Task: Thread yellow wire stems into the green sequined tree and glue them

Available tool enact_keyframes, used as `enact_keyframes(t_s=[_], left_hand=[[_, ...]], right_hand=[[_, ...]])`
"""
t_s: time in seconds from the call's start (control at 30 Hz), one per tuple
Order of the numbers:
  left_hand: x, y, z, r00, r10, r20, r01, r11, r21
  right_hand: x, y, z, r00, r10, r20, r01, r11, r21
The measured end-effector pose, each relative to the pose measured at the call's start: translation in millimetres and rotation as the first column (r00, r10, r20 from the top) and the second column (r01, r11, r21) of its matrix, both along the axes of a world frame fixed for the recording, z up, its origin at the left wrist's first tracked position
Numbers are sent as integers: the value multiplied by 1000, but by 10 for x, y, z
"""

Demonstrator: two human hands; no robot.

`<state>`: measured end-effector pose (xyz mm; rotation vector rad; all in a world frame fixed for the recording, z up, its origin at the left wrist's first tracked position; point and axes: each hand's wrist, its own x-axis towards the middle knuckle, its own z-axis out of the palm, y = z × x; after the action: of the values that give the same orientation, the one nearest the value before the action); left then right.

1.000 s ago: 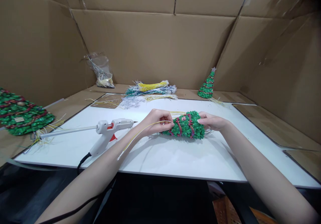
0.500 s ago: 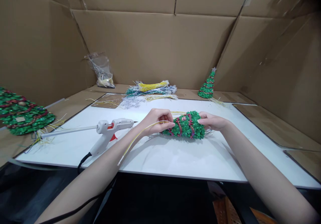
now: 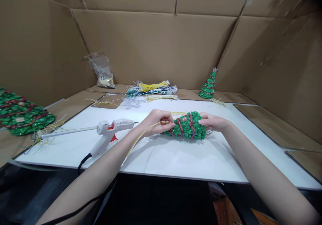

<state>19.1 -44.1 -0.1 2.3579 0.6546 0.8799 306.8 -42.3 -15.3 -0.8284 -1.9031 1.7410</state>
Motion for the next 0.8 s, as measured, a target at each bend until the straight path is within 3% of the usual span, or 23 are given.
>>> enact_keyframes(t_s=[0.53,0.8], left_hand=[[44,-26,-41,1000,19,-2,-19,991,129],[59,-53,-46,999,39,-5,-38,993,110]], right_hand=[[-30,-13,0,1000,-18,-8,18,1000,21],[-43,-27,6,999,-38,-6,38,999,20]])
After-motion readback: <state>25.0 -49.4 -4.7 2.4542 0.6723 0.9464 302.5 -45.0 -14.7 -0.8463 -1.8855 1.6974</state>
